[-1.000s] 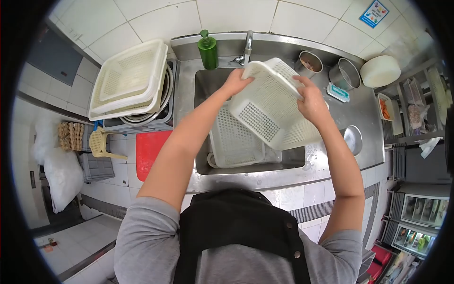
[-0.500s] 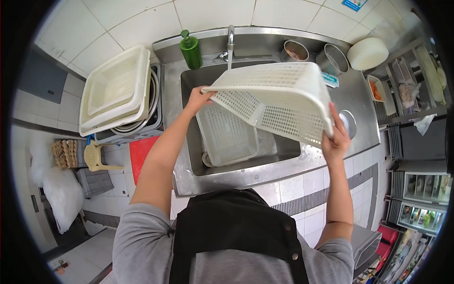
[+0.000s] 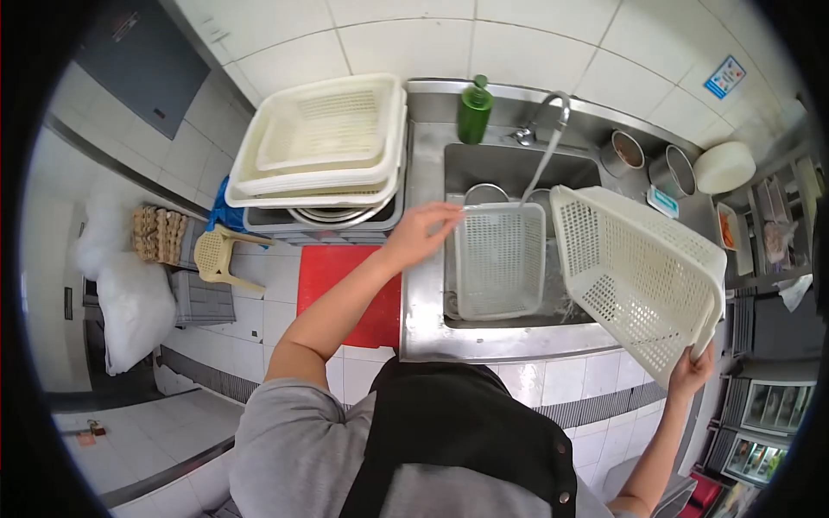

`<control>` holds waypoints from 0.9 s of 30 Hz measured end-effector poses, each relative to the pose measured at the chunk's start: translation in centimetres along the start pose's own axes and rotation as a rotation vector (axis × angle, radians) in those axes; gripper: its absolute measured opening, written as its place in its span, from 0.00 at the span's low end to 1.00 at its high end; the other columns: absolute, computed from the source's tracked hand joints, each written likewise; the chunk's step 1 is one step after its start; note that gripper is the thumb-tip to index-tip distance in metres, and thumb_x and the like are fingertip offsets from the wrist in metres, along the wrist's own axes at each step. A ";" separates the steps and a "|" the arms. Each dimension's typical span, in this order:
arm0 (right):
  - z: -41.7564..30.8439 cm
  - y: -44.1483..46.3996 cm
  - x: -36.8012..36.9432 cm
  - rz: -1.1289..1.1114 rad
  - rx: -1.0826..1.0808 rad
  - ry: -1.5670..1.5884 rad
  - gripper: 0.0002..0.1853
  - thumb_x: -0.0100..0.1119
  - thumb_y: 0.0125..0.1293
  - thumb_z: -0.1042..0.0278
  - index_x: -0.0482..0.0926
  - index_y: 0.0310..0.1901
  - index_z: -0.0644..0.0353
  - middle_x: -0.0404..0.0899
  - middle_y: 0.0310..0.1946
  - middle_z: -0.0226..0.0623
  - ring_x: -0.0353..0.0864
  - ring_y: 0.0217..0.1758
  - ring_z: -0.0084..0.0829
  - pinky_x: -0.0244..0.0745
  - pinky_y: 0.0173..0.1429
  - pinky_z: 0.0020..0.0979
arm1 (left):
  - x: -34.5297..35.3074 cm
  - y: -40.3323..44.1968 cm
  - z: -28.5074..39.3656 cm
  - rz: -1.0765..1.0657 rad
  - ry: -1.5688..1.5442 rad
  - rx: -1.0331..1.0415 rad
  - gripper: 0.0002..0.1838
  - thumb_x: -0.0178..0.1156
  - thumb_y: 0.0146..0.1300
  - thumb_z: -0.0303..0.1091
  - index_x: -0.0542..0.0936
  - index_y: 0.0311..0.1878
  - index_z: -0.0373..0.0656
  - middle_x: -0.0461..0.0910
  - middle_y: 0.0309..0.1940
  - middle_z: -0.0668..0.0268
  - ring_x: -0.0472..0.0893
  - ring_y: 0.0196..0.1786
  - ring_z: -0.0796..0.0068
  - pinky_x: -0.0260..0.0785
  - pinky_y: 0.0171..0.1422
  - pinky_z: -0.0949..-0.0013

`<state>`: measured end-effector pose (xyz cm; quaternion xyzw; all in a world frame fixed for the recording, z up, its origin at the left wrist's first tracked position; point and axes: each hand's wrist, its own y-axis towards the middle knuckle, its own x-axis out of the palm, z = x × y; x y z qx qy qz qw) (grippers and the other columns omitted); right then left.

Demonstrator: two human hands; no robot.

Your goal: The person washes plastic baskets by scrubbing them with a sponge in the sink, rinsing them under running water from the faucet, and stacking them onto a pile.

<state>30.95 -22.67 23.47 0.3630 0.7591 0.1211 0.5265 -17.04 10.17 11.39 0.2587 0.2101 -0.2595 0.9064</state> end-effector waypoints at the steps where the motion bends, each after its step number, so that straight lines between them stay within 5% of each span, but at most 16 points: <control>1: 0.2 -0.8 -0.1 -0.009 0.000 -0.037 0.16 0.59 0.56 0.86 0.83 0.47 0.72 0.80 0.57 0.55 0.83 0.57 0.45 0.76 0.58 0.35 | -2.5 -0.4 -0.2 0.115 0.054 0.020 0.14 0.65 0.61 0.30 0.83 0.51 0.41 0.83 0.50 0.55 0.81 0.54 0.58 0.72 0.61 0.60; 4: -0.5 -1.8 0.1 0.002 -0.035 -0.085 0.16 0.56 0.57 0.87 0.82 0.48 0.73 0.78 0.58 0.57 0.82 0.58 0.44 0.74 0.60 0.35 | -10.8 -1.6 -0.6 0.328 0.238 0.012 0.13 0.66 0.60 0.27 0.84 0.49 0.41 0.81 0.53 0.56 0.80 0.56 0.58 0.72 0.61 0.62; 7: -2.2 -1.9 -1.1 0.097 0.014 -0.088 0.12 0.56 0.60 0.86 0.82 0.46 0.74 0.77 0.60 0.55 0.81 0.58 0.40 0.73 0.58 0.31 | -18.8 -2.9 -1.6 0.306 0.419 -0.035 0.22 0.70 0.55 0.30 0.81 0.55 0.41 0.77 0.58 0.56 0.76 0.62 0.57 0.68 0.66 0.59; 9: -2.0 -3.4 -0.9 0.131 0.059 -0.068 0.12 0.56 0.60 0.86 0.82 0.46 0.74 0.76 0.61 0.54 0.81 0.59 0.39 0.72 0.58 0.31 | -22.8 -3.9 -3.2 0.079 0.847 -0.054 0.36 0.75 0.49 0.34 0.74 0.64 0.45 0.73 0.62 0.57 0.72 0.66 0.54 0.63 0.70 0.56; 12: -3.8 -4.3 0.1 0.158 0.089 -0.051 0.07 0.61 0.58 0.84 0.81 0.39 0.76 0.79 0.57 0.52 0.82 0.53 0.36 0.73 0.52 0.28 | -26.3 -4.7 -6.5 -0.188 1.037 -0.090 0.44 0.77 0.44 0.38 0.69 0.67 0.46 0.71 0.63 0.56 0.68 0.68 0.50 0.60 0.73 0.54; 14: -7.1 -3.9 1.1 0.145 -0.150 -0.175 0.07 0.61 0.58 0.85 0.81 0.39 0.74 0.77 0.62 0.46 0.82 0.55 0.35 0.73 0.52 0.27 | -26.8 -4.4 -6.9 -0.225 1.013 -0.149 0.42 0.77 0.44 0.38 0.70 0.65 0.46 0.72 0.62 0.56 0.70 0.66 0.50 0.61 0.71 0.54; 18: -9.5 -3.6 0.8 0.130 -0.212 -0.299 0.11 0.59 0.57 0.87 0.83 0.43 0.72 0.75 0.65 0.41 0.81 0.59 0.37 0.73 0.54 0.26 | -26.4 -3.9 -7.5 -0.236 0.988 -0.163 0.32 0.74 0.48 0.40 0.74 0.56 0.43 0.77 0.51 0.56 0.77 0.55 0.51 0.70 0.60 0.55; 20: -9.3 -3.7 -0.3 0.134 -0.032 -0.140 0.19 0.53 0.58 0.88 0.80 0.52 0.72 0.72 0.67 0.47 0.77 0.65 0.39 0.68 0.62 0.25 | -26.6 -4.4 -9.5 -0.226 0.986 -0.113 0.28 0.73 0.49 0.42 0.75 0.53 0.43 0.78 0.46 0.57 0.79 0.51 0.52 0.71 0.54 0.55; 22: -6.1 -5.6 -0.8 0.215 -0.003 -0.150 0.19 0.52 0.60 0.88 0.79 0.54 0.72 0.75 0.63 0.46 0.79 0.61 0.34 0.68 0.61 0.25 | -26.9 -4.5 -10.1 -0.215 0.981 -0.060 0.25 0.72 0.51 0.43 0.75 0.49 0.42 0.79 0.41 0.58 0.81 0.46 0.53 0.73 0.49 0.56; 25: -7.7 -7.3 -2.0 0.272 0.292 0.218 0.16 0.54 0.63 0.85 0.77 0.53 0.73 0.84 0.44 0.36 0.82 0.46 0.27 0.74 0.53 0.26 | -27.0 -5.2 -9.7 -0.050 1.030 0.058 0.23 0.71 0.52 0.46 0.76 0.45 0.42 0.79 0.36 0.58 0.81 0.41 0.53 0.73 0.43 0.56; 27: -7.9 -8.1 -2.5 0.266 0.394 0.323 0.16 0.54 0.62 0.85 0.78 0.52 0.73 0.84 0.44 0.37 0.82 0.46 0.27 0.74 0.53 0.26 | -27.4 -5.5 -9.6 -0.015 1.055 0.124 0.22 0.70 0.53 0.47 0.75 0.43 0.42 0.78 0.36 0.60 0.82 0.38 0.56 0.73 0.42 0.58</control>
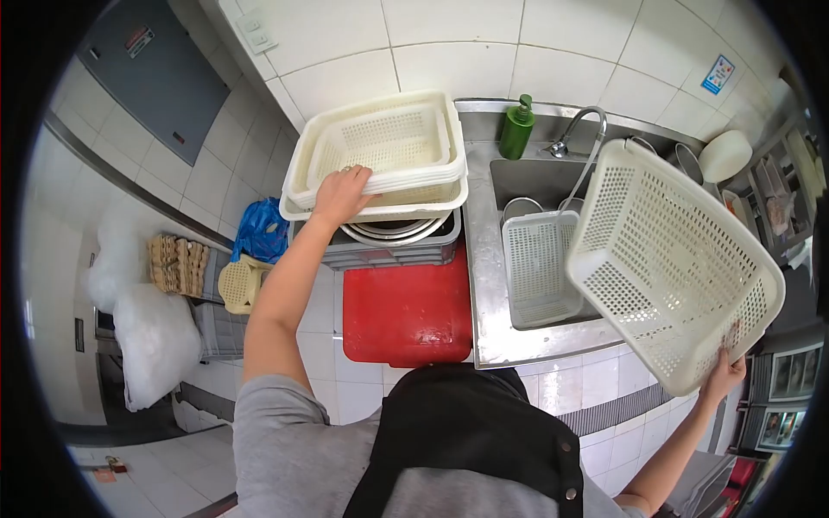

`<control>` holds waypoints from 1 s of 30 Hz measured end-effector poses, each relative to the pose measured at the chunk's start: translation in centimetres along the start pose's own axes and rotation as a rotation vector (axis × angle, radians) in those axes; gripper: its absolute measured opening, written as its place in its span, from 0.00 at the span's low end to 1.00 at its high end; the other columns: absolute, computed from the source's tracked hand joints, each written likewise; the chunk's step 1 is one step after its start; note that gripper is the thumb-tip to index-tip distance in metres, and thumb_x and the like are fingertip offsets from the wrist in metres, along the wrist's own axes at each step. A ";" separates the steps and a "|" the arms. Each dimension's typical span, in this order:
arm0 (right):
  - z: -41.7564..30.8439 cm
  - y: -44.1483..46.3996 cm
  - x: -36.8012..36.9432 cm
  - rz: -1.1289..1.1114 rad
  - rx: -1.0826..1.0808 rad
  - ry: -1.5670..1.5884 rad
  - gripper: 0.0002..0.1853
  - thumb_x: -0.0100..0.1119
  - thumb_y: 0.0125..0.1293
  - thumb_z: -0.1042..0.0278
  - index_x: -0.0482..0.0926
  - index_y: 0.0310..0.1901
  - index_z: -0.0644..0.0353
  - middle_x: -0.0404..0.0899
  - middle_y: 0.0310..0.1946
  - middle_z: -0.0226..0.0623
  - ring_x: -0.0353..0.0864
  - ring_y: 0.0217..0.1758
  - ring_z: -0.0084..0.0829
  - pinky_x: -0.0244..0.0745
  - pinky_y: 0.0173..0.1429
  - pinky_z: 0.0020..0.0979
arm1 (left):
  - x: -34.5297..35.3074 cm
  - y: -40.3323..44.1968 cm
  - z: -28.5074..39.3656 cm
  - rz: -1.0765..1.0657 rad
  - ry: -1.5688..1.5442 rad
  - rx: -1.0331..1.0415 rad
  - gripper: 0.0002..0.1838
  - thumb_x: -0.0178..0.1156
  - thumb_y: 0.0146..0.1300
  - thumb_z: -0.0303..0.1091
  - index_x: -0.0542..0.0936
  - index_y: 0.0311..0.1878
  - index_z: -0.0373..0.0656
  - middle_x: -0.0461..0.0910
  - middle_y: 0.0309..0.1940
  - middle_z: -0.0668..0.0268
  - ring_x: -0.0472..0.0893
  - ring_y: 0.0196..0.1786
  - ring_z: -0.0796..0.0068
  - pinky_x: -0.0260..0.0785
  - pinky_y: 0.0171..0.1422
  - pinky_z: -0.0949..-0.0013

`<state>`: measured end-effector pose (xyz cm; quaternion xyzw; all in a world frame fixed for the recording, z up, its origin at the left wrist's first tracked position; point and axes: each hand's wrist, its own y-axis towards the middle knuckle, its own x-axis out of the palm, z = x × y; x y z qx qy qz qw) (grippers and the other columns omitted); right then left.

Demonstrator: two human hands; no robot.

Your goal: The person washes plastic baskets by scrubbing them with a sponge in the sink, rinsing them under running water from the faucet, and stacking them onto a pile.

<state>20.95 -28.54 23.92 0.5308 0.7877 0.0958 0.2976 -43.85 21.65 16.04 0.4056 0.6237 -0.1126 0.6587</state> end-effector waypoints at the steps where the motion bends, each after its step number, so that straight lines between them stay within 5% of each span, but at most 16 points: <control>1: -0.1 -0.4 -0.2 -0.011 0.110 0.094 0.15 0.55 0.61 0.85 0.78 0.51 0.74 0.84 0.44 0.39 0.82 0.45 0.28 0.74 0.53 0.27 | -0.3 0.0 -0.3 -0.001 0.002 0.010 0.22 0.70 0.53 0.47 0.75 0.43 0.42 0.78 0.36 0.60 0.82 0.38 0.56 0.73 0.42 0.58; 6: -4.2 -1.5 2.9 -0.130 0.266 0.357 0.25 0.53 0.54 0.86 0.74 0.57 0.77 0.79 0.57 0.48 0.81 0.57 0.36 0.74 0.65 0.34 | -3.8 2.1 -1.8 0.037 -0.058 0.038 0.26 0.70 0.54 0.53 0.75 0.43 0.41 0.80 0.35 0.57 0.82 0.38 0.53 0.74 0.40 0.55; 9: -5.5 -2.2 5.2 -0.161 0.361 0.449 0.26 0.51 0.52 0.87 0.74 0.58 0.77 0.79 0.57 0.48 0.82 0.57 0.37 0.74 0.64 0.34 | -5.8 4.5 -2.9 0.039 -0.062 -0.003 0.32 0.69 0.53 0.59 0.75 0.46 0.40 0.82 0.37 0.54 0.82 0.40 0.50 0.74 0.42 0.53; 14: -8.2 -3.4 11.2 -0.262 0.577 0.563 0.22 0.50 0.49 0.89 0.76 0.50 0.73 0.82 0.44 0.46 0.84 0.42 0.37 0.82 0.48 0.33 | -10.9 8.4 -3.3 -0.011 -0.070 -0.160 0.38 0.68 0.49 0.67 0.78 0.49 0.39 0.83 0.40 0.50 0.83 0.44 0.47 0.75 0.47 0.53; 20: -9.6 -3.8 17.6 -0.495 0.742 0.611 0.23 0.50 0.50 0.91 0.74 0.51 0.72 0.81 0.44 0.48 0.85 0.41 0.39 0.85 0.44 0.35 | -15.8 11.1 -5.2 -0.055 -0.161 -0.412 0.48 0.71 0.44 0.69 0.79 0.58 0.36 0.85 0.45 0.51 0.86 0.47 0.59 0.76 0.55 0.61; 27: -16.7 -0.8 24.7 -0.789 0.670 0.670 0.23 0.51 0.55 0.89 0.71 0.55 0.73 0.80 0.46 0.50 0.85 0.42 0.40 0.86 0.43 0.38 | -25.6 9.5 -5.3 0.147 -0.114 -0.389 0.45 0.71 0.44 0.68 0.81 0.54 0.37 0.86 0.41 0.54 0.87 0.38 0.63 0.78 0.47 0.63; 30: -21.1 1.7 32.1 -0.960 0.613 0.667 0.21 0.53 0.59 0.86 0.70 0.57 0.74 0.80 0.47 0.52 0.85 0.44 0.43 0.85 0.48 0.41 | -28.8 8.6 -3.5 0.266 -0.018 -0.208 0.38 0.72 0.47 0.65 0.81 0.48 0.39 0.86 0.37 0.58 0.87 0.35 0.64 0.78 0.42 0.63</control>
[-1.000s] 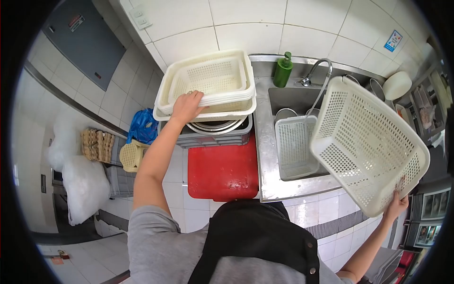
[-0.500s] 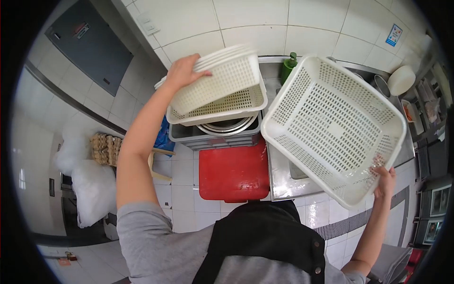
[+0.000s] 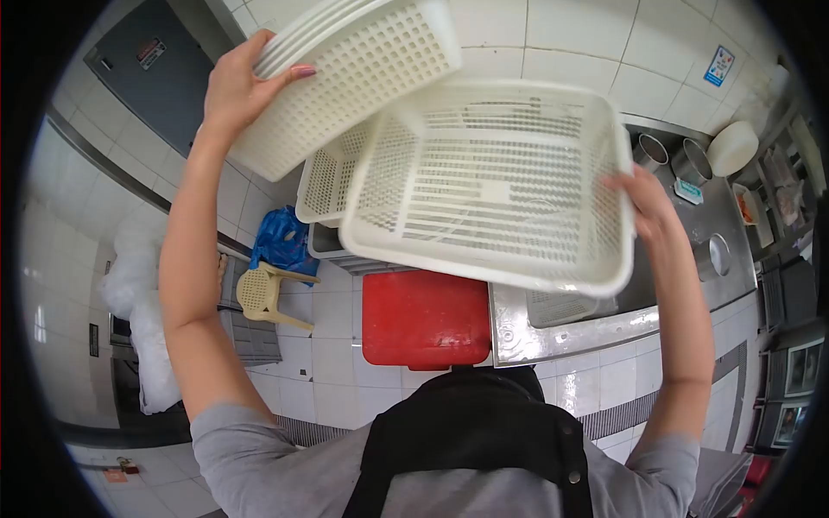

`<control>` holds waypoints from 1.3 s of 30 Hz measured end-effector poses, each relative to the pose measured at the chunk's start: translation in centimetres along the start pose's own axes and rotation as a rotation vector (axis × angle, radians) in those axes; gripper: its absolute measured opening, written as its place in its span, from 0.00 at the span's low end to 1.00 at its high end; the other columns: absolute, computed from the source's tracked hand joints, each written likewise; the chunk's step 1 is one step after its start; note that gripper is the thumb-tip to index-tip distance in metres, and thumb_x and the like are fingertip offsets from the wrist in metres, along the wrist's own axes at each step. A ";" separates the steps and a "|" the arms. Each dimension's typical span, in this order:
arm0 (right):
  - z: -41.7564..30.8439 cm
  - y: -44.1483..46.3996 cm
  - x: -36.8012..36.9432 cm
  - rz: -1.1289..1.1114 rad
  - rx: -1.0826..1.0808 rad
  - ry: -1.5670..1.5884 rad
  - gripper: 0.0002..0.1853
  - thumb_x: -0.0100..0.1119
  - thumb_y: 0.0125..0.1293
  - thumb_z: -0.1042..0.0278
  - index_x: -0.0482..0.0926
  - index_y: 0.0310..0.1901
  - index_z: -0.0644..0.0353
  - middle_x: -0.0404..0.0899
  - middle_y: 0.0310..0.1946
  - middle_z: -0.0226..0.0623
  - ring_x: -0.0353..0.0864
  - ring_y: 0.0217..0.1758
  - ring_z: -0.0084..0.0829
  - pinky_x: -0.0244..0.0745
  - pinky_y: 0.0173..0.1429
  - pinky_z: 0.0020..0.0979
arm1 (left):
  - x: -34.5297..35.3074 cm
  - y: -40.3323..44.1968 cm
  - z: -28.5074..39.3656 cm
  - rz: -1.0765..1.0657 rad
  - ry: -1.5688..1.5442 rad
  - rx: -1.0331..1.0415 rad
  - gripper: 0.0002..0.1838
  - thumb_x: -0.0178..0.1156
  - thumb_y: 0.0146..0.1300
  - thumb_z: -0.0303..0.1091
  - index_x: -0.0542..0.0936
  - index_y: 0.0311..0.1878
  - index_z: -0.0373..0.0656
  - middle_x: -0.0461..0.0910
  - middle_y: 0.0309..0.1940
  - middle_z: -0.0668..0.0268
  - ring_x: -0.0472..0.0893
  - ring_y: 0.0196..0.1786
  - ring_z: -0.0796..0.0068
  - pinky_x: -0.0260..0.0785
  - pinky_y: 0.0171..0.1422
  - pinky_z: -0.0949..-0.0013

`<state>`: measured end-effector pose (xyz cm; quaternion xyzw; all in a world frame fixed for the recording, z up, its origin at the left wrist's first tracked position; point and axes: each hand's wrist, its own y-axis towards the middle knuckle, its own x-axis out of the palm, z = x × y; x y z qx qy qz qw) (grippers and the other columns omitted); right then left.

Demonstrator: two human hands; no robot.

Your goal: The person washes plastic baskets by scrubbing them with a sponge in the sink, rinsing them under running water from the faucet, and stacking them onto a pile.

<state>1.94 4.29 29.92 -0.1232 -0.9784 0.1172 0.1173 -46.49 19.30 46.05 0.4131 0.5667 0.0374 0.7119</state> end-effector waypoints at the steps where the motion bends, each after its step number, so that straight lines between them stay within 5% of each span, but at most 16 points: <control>1: -0.9 1.9 2.8 -0.053 -0.006 0.002 0.21 0.53 0.60 0.86 0.70 0.57 0.75 0.79 0.47 0.53 0.85 0.45 0.43 0.85 0.50 0.41 | -0.5 -0.1 0.0 0.055 0.034 0.046 0.34 0.72 0.48 0.62 0.81 0.46 0.41 0.86 0.35 0.58 0.86 0.35 0.64 0.77 0.41 0.64; 7: 3.5 17.8 17.4 -0.086 0.023 -0.080 0.16 0.63 0.61 0.77 0.75 0.48 0.77 0.80 0.44 0.54 0.84 0.46 0.47 0.84 0.49 0.48 | 1.6 -3.2 0.5 0.289 0.221 0.310 0.31 0.72 0.49 0.59 0.79 0.42 0.38 0.83 0.29 0.58 0.84 0.31 0.60 0.75 0.33 0.66; 13: 13.9 26.0 19.8 0.051 -0.047 -0.009 0.19 0.59 0.69 0.60 0.78 0.47 0.74 0.82 0.42 0.53 0.83 0.48 0.49 0.78 0.51 0.49 | 11.8 -9.2 0.9 0.045 0.225 0.305 0.28 0.72 0.49 0.56 0.75 0.38 0.41 0.77 0.25 0.61 0.79 0.26 0.60 0.71 0.29 0.61; 15: 15.1 25.6 20.3 0.601 -0.159 -0.412 0.23 0.54 0.72 0.52 0.81 0.46 0.68 0.82 0.44 0.55 0.80 0.52 0.53 0.73 0.56 0.50 | 15.8 -10.8 0.3 -0.030 0.169 0.299 0.28 0.72 0.49 0.56 0.74 0.38 0.41 0.77 0.26 0.61 0.79 0.26 0.60 0.72 0.31 0.61; 21: 16.4 24.7 14.8 0.422 -0.147 -0.379 0.22 0.60 0.67 0.48 0.82 0.43 0.63 0.83 0.43 0.52 0.81 0.49 0.50 0.74 0.54 0.44 | 20.9 -13.5 0.5 -0.192 0.082 0.218 0.30 0.70 0.49 0.59 0.74 0.38 0.41 0.77 0.28 0.60 0.79 0.28 0.59 0.72 0.33 0.59; 23: 16.6 23.8 11.0 0.257 -0.137 -0.433 0.18 0.60 0.68 0.52 0.78 0.41 0.62 0.82 0.38 0.40 0.80 0.43 0.32 0.74 0.49 0.35 | 21.2 -13.9 0.9 -0.160 0.147 0.220 0.32 0.69 0.47 0.63 0.74 0.38 0.41 0.76 0.28 0.60 0.79 0.27 0.59 0.72 0.32 0.60; 25: 18.7 24.3 4.8 0.183 -0.138 -0.540 0.13 0.61 0.66 0.57 0.80 0.39 0.60 0.82 0.34 0.36 0.79 0.37 0.26 0.75 0.43 0.32 | 22.4 -15.0 0.7 -0.140 0.093 0.202 0.33 0.67 0.47 0.64 0.74 0.38 0.42 0.76 0.29 0.61 0.79 0.28 0.60 0.72 0.33 0.61; 27: 20.5 24.7 -2.0 -0.234 -0.064 -0.885 0.12 0.61 0.65 0.60 0.81 0.37 0.61 0.82 0.31 0.37 0.80 0.30 0.27 0.77 0.37 0.31 | 23.7 -16.1 0.5 -0.199 0.166 0.204 0.30 0.66 0.51 0.62 0.74 0.39 0.42 0.76 0.30 0.61 0.79 0.28 0.59 0.72 0.34 0.61; 29: 19.9 22.7 -6.3 -0.207 0.181 -1.219 0.10 0.60 0.64 0.63 0.83 0.36 0.62 0.81 0.28 0.38 0.81 0.27 0.30 0.79 0.33 0.31 | 24.9 -17.0 0.1 -0.305 0.156 0.141 0.25 0.64 0.57 0.57 0.74 0.41 0.43 0.76 0.33 0.59 0.80 0.33 0.57 0.71 0.37 0.59; 31: 22.5 24.7 -12.8 -0.054 0.348 -0.630 0.11 0.55 0.67 0.67 0.83 0.40 0.67 0.82 0.30 0.41 0.84 0.32 0.36 0.83 0.38 0.34 | 25.0 -17.0 0.3 -0.362 0.046 0.104 0.21 0.63 0.60 0.52 0.74 0.41 0.42 0.76 0.36 0.56 0.80 0.37 0.54 0.71 0.38 0.57; 32: 22.1 25.6 -14.5 -0.063 0.356 -0.641 0.11 0.55 0.67 0.67 0.83 0.40 0.67 0.82 0.30 0.41 0.84 0.32 0.36 0.83 0.38 0.34 | 24.7 -17.0 0.6 -0.450 0.048 -0.006 0.20 0.62 0.62 0.49 0.75 0.44 0.41 0.76 0.40 0.55 0.78 0.43 0.52 0.70 0.47 0.55; 34: 21.0 28.2 -16.8 0.257 0.440 -0.027 0.13 0.49 0.70 0.72 0.82 0.41 0.71 0.83 0.32 0.45 0.85 0.35 0.41 0.85 0.41 0.37 | 24.5 -17.3 1.1 -0.380 0.065 0.012 0.21 0.62 0.61 0.50 0.75 0.45 0.41 0.76 0.40 0.55 0.78 0.44 0.52 0.68 0.52 0.53; 35: 20.6 29.3 -17.4 0.247 0.453 -0.034 0.13 0.49 0.70 0.72 0.82 0.41 0.71 0.83 0.32 0.45 0.85 0.35 0.41 0.85 0.41 0.37 | 24.4 -17.7 1.3 -0.305 0.084 0.044 0.22 0.62 0.61 0.50 0.76 0.47 0.41 0.77 0.41 0.55 0.77 0.45 0.52 0.65 0.57 0.52; 36: 20.3 30.4 -18.0 0.210 0.459 -0.025 0.13 0.47 0.70 0.73 0.81 0.42 0.73 0.83 0.34 0.47 0.86 0.37 0.42 0.85 0.43 0.37 | 24.2 -18.0 1.8 -0.479 0.086 -0.116 0.29 0.62 0.61 0.51 0.74 0.59 0.41 0.76 0.52 0.53 0.74 0.56 0.51 0.56 0.68 0.49; 37: 20.2 31.5 -18.4 0.171 0.467 -0.017 0.14 0.46 0.71 0.74 0.81 0.42 0.75 0.84 0.35 0.49 0.86 0.39 0.43 0.85 0.44 0.36 | 24.3 -18.6 2.8 -0.492 0.091 -0.132 0.29 0.62 0.61 0.51 0.74 0.59 0.41 0.76 0.52 0.53 0.74 0.56 0.51 0.56 0.68 0.49; 39: 23.7 34.6 -19.0 0.116 0.507 -0.130 0.13 0.50 0.69 0.72 0.82 0.45 0.68 0.84 0.37 0.48 0.86 0.40 0.44 0.84 0.47 0.42 | 23.9 -19.2 6.0 -0.253 0.246 -0.124 0.37 0.62 0.62 0.53 0.67 0.69 0.42 0.68 0.65 0.52 0.65 0.70 0.52 0.47 0.74 0.44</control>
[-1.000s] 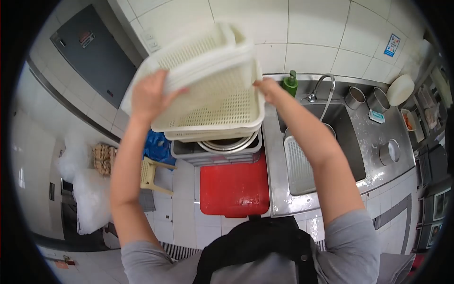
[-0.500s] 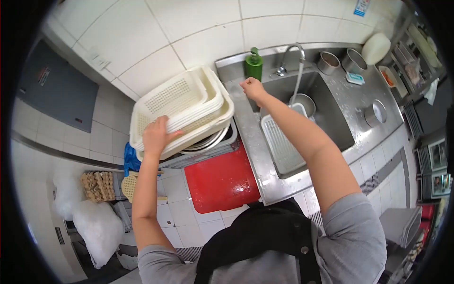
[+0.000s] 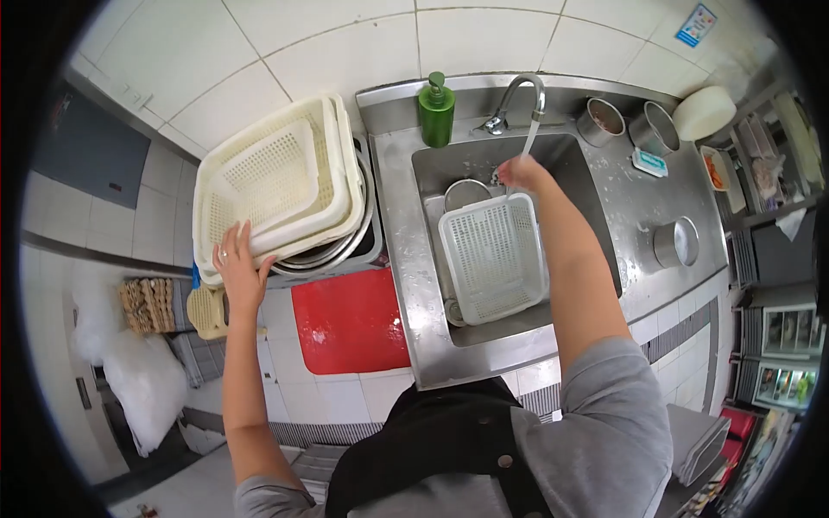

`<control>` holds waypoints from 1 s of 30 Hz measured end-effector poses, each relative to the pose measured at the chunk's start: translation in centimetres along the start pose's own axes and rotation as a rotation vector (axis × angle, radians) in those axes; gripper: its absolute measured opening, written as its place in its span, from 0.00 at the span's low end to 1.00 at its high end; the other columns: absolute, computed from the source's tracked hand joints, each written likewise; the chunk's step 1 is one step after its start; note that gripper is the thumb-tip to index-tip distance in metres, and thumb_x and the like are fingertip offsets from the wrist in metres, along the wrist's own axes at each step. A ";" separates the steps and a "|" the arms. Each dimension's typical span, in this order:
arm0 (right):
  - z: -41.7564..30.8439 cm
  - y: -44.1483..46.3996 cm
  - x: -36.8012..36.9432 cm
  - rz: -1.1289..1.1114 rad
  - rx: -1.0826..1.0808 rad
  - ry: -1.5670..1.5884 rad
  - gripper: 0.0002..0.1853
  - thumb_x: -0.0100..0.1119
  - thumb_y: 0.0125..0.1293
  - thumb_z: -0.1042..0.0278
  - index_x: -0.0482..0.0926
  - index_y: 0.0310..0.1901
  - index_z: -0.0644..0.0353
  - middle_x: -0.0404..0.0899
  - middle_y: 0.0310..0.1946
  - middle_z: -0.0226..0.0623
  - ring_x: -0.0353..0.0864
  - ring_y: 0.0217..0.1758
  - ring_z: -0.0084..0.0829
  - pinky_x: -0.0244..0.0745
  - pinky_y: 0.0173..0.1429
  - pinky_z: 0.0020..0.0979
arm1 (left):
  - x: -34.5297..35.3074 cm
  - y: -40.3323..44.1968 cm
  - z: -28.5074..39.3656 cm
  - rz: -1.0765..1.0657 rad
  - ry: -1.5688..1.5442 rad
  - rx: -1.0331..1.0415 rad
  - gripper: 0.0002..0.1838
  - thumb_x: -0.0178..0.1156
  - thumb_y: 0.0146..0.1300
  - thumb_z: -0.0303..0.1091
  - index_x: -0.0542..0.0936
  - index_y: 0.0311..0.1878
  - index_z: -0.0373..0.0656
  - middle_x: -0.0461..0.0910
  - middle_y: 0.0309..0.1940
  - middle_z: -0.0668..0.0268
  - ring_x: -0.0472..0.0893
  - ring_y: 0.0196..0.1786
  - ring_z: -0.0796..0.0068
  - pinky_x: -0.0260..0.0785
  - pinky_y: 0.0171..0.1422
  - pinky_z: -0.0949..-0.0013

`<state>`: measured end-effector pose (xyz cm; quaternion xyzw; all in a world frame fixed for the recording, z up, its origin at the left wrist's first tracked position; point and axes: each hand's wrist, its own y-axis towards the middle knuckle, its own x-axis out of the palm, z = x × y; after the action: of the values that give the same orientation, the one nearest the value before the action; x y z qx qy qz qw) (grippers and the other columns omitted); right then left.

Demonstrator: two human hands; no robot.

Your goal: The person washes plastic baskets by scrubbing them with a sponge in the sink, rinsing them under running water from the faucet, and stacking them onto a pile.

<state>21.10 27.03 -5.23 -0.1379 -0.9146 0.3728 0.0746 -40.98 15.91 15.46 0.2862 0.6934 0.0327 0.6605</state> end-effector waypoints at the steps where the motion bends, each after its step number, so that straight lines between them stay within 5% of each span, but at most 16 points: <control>1: 0.9 1.2 1.0 -0.059 -0.274 -0.818 0.12 0.52 0.67 0.71 0.83 0.46 0.65 0.84 0.40 0.48 0.85 0.41 0.47 0.83 0.50 0.45 | 0.4 -1.3 0.9 -0.072 -0.072 -0.100 0.44 0.62 0.61 0.56 0.59 0.75 0.45 0.55 0.75 0.52 0.52 0.78 0.50 0.36 0.78 0.40; 2: 2.0 2.3 2.0 -0.129 -0.573 -1.628 0.13 0.55 0.65 0.71 0.83 0.48 0.61 0.84 0.42 0.47 0.85 0.43 0.49 0.81 0.53 0.48 | 0.5 -2.5 2.3 -0.089 -0.058 -0.120 0.44 0.62 0.61 0.56 0.59 0.75 0.45 0.55 0.75 0.52 0.52 0.78 0.50 0.36 0.78 0.40; 4: 7.9 5.2 3.0 -0.105 -0.606 -1.691 0.14 0.50 0.64 0.72 0.84 0.46 0.61 0.84 0.46 0.49 0.84 0.49 0.52 0.79 0.55 0.48 | 0.4 -4.9 6.2 0.084 -0.138 -0.177 0.44 0.61 0.60 0.59 0.60 0.75 0.47 0.52 0.76 0.51 0.49 0.79 0.45 0.33 0.78 0.37; 8: 11.1 -0.8 3.5 0.115 -0.808 -1.589 0.13 0.53 0.62 0.73 0.84 0.45 0.62 0.81 0.50 0.52 0.80 0.57 0.53 0.76 0.61 0.42 | -0.2 -9.5 11.7 -0.032 -0.193 -0.191 0.43 0.60 0.62 0.60 0.61 0.74 0.47 0.51 0.77 0.50 0.46 0.79 0.42 0.33 0.78 0.35; 10: 8.3 -2.2 2.8 -0.104 -0.374 -1.608 0.14 0.57 0.53 0.80 0.84 0.43 0.62 0.76 0.56 0.52 0.71 0.66 0.51 0.71 0.65 0.41 | -0.7 -10.6 13.5 -0.055 -0.195 -0.208 0.41 0.61 0.62 0.57 0.63 0.74 0.47 0.51 0.77 0.50 0.46 0.79 0.42 0.34 0.78 0.34; 11: 8.6 -1.8 1.2 -0.110 -0.372 -1.617 0.14 0.57 0.53 0.80 0.84 0.43 0.62 0.76 0.56 0.52 0.71 0.66 0.51 0.71 0.65 0.41 | -0.8 -10.7 14.1 -0.056 -0.212 -0.220 0.40 0.62 0.62 0.54 0.63 0.73 0.46 0.52 0.77 0.50 0.46 0.79 0.42 0.34 0.77 0.33; 13: 8.9 -1.2 -2.6 -0.497 -0.860 -1.644 0.13 0.57 0.47 0.83 0.83 0.37 0.65 0.73 0.59 0.52 0.68 0.70 0.49 0.69 0.66 0.42 | -1.3 -10.1 14.6 -0.052 -0.228 -0.236 0.39 0.64 0.62 0.52 0.64 0.73 0.46 0.52 0.76 0.50 0.46 0.79 0.42 0.34 0.77 0.33; 15: 4.6 -8.2 -5.5 -0.477 -0.911 -1.348 0.15 0.53 0.45 0.86 0.81 0.38 0.69 0.68 0.66 0.54 0.72 0.65 0.52 0.70 0.67 0.42 | -2.1 -7.2 14.2 0.066 -0.217 -0.261 0.36 0.64 0.63 0.46 0.66 0.71 0.45 0.53 0.76 0.50 0.48 0.78 0.42 0.38 0.78 0.36; 21: -1.8 -27.1 -12.7 0.008 -1.429 -0.938 0.06 0.53 0.42 0.90 0.71 0.24 0.71 0.66 0.69 0.51 0.64 0.72 0.54 0.61 0.76 0.48 | -3.2 1.7 14.3 0.374 -0.290 -0.259 0.31 0.63 0.64 0.38 0.69 0.69 0.43 0.57 0.75 0.51 0.52 0.77 0.44 0.44 0.78 0.45; 25: -1.9 -32.3 -18.7 0.061 -1.521 -1.353 0.10 0.55 0.41 0.90 0.65 0.21 0.67 0.68 0.67 0.54 0.67 0.71 0.54 0.60 0.75 0.52 | -1.9 6.5 19.8 0.420 -0.471 -0.101 0.27 0.64 0.63 0.38 0.73 0.65 0.44 0.60 0.73 0.54 0.53 0.77 0.46 0.44 0.78 0.44; 30: 0.6 -35.7 -21.8 0.115 -1.439 -1.301 0.11 0.55 0.39 0.90 0.65 0.22 0.66 0.69 0.66 0.55 0.67 0.71 0.57 0.63 0.74 0.53 | -0.6 10.2 26.7 0.305 -0.523 0.110 0.22 0.65 0.62 0.39 0.78 0.60 0.48 0.62 0.72 0.58 0.54 0.77 0.47 0.42 0.78 0.40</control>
<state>34.65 -4.46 18.72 0.0380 -0.7782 -0.2692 -0.5661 -12.45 15.27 16.95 0.4210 0.4496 0.0190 0.7876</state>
